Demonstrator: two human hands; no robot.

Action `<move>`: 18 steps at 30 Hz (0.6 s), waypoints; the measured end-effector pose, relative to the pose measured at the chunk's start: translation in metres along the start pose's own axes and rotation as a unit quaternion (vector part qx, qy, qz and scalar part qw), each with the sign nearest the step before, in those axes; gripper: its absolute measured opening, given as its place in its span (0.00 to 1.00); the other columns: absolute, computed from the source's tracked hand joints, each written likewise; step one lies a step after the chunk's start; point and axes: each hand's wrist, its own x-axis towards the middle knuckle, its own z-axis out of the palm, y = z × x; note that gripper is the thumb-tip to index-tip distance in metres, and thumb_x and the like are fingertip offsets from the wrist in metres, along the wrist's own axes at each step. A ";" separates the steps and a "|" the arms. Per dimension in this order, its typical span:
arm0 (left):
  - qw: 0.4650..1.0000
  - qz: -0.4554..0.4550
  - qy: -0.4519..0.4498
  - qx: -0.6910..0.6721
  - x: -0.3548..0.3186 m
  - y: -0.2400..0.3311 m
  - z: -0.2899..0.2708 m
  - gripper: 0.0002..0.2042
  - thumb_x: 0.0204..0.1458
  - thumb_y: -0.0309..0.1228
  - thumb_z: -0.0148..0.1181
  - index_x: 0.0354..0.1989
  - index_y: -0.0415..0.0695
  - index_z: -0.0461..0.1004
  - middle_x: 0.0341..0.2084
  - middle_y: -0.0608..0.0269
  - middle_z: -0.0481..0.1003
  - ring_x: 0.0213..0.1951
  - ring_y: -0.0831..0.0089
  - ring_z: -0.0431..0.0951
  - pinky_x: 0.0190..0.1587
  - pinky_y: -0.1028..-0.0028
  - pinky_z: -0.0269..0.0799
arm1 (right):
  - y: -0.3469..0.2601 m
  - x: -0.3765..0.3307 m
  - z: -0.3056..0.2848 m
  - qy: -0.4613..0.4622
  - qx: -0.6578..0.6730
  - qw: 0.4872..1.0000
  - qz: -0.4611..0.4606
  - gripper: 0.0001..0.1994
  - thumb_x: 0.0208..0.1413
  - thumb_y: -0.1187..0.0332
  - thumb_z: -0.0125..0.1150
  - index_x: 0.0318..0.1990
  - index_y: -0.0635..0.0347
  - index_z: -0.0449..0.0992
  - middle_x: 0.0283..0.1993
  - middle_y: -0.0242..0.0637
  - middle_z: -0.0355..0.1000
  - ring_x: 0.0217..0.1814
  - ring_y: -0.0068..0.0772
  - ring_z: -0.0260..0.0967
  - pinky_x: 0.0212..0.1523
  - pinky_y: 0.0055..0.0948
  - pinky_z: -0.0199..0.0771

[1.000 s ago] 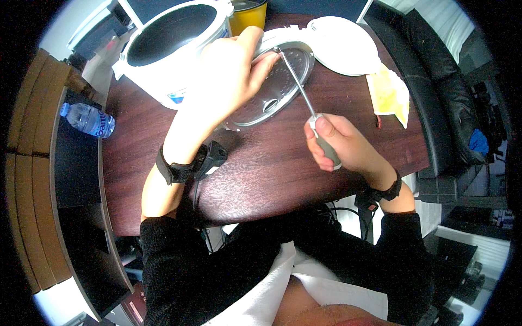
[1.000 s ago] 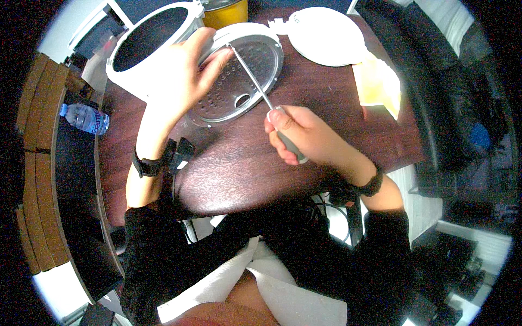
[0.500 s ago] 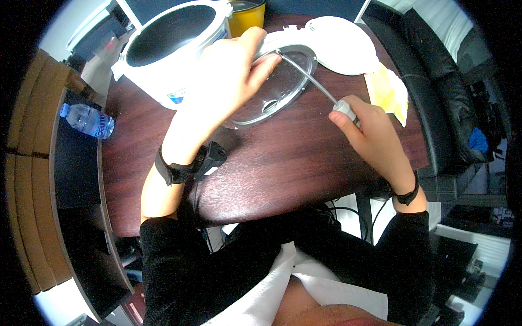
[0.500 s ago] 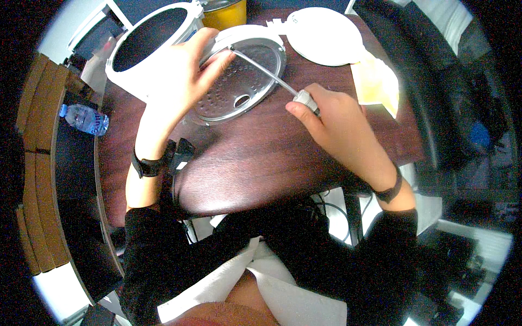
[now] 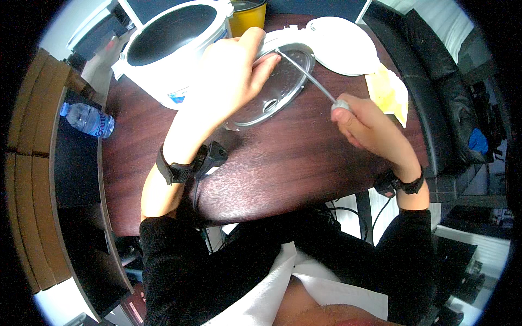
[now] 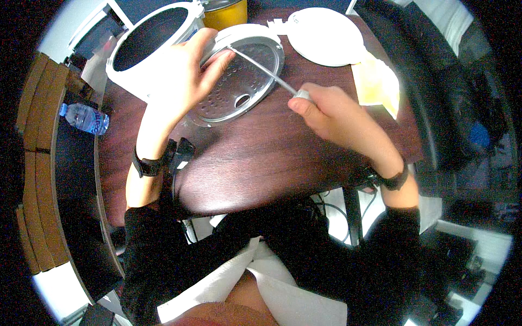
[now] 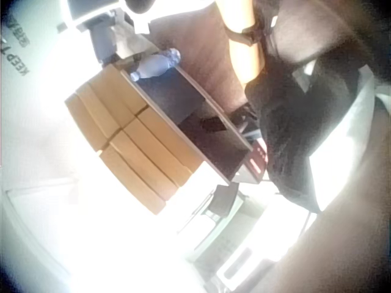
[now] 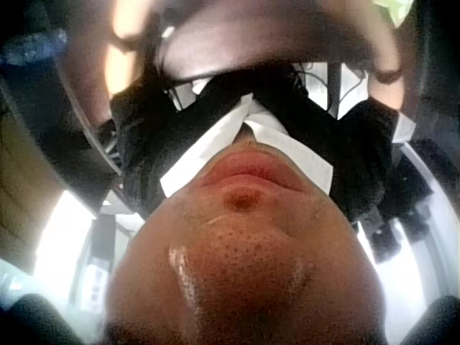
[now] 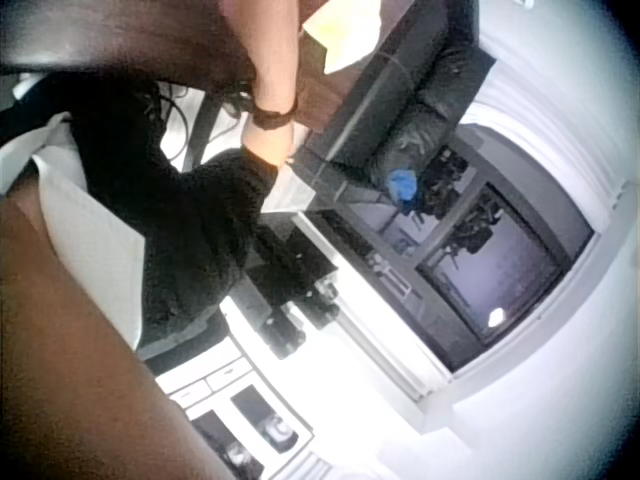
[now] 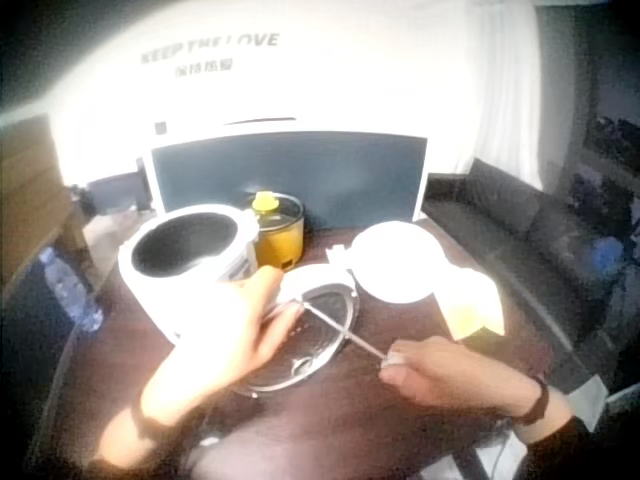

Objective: The person uses a screwdriver to tighten screws around the rim of a white perforated metal lid, then places the lid onto a white rice cooker and secures it by hand.

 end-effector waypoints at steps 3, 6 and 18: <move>1.000 -0.002 0.000 0.003 0.000 0.000 0.000 0.13 0.53 0.36 0.61 0.32 0.39 0.67 0.14 0.52 0.71 0.21 0.56 0.76 0.24 0.64 0.71 | 0.006 -0.002 0.019 -0.056 0.212 0.974 0.059 0.17 0.67 0.57 0.43 0.33 0.62 0.66 0.17 0.28 0.61 0.15 0.19 0.59 0.17 0.21 0.60; 1.000 -0.025 -0.010 0.008 -0.001 0.002 0.000 0.13 0.53 0.36 0.61 0.33 0.39 0.68 0.15 0.51 0.72 0.21 0.55 0.76 0.24 0.64 0.71 | 0.007 -0.002 0.036 -0.104 0.397 0.908 0.084 0.18 0.68 0.56 0.40 0.36 0.62 0.66 0.18 0.27 0.61 0.13 0.18 0.58 0.15 0.19 0.59; 0.999 -0.015 0.000 0.030 -0.001 -0.001 0.002 0.13 0.53 0.36 0.61 0.36 0.38 0.69 0.17 0.51 0.73 0.22 0.56 0.77 0.25 0.65 0.72 | -0.013 -0.006 0.058 -0.156 0.646 0.737 0.124 0.24 0.67 0.46 0.33 0.39 0.60 0.64 0.19 0.28 0.60 0.12 0.16 0.54 0.10 0.18 0.55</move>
